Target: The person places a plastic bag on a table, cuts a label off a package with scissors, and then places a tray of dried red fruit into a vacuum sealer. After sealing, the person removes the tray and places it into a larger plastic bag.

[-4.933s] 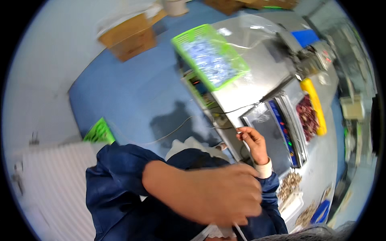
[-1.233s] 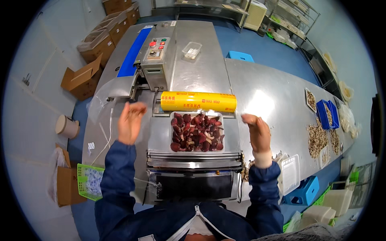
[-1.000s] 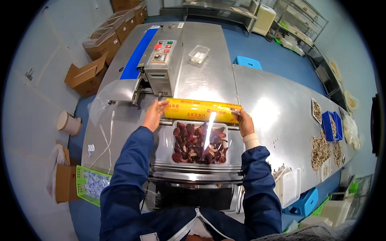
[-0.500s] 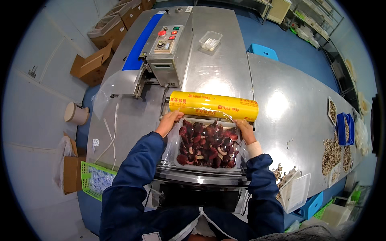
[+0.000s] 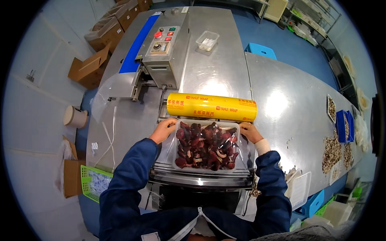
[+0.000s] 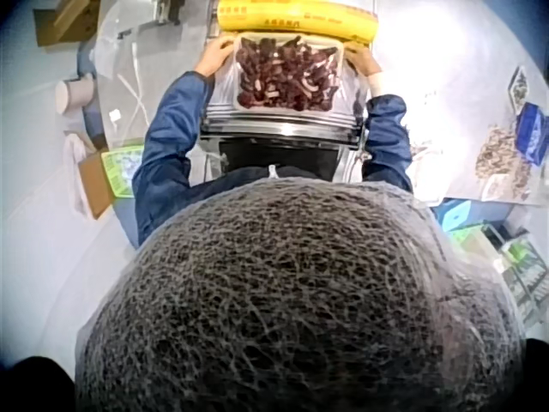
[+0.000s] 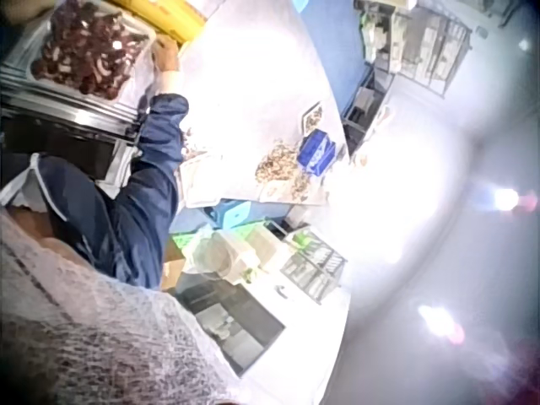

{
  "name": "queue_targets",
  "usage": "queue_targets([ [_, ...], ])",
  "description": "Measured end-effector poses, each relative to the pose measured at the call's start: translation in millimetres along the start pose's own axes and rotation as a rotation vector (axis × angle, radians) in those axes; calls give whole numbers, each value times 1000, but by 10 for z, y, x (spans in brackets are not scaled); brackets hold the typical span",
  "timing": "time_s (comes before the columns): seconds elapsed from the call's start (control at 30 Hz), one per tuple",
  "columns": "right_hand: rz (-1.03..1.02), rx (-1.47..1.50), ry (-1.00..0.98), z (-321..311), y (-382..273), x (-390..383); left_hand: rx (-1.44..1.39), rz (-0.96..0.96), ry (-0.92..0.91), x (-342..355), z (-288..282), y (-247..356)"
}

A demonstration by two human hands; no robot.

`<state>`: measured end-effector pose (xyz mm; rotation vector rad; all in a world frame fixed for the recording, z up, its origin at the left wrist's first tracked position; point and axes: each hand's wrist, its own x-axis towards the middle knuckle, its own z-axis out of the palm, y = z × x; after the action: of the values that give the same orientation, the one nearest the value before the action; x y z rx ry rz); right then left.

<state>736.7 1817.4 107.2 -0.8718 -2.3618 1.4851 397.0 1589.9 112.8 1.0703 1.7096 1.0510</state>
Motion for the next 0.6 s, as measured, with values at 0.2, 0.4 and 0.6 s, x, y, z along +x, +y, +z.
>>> queue_targets([
  [0.2,-34,-49,291,266,-252,-238,-373,100,234,-157,346,-189],
  [0.4,36,552,464,484,-281,-366,-639,23,423,-193,597,-47],
  [0.6,69,979,618,545,-624,-543,-750,81,498,-432,571,385],
])
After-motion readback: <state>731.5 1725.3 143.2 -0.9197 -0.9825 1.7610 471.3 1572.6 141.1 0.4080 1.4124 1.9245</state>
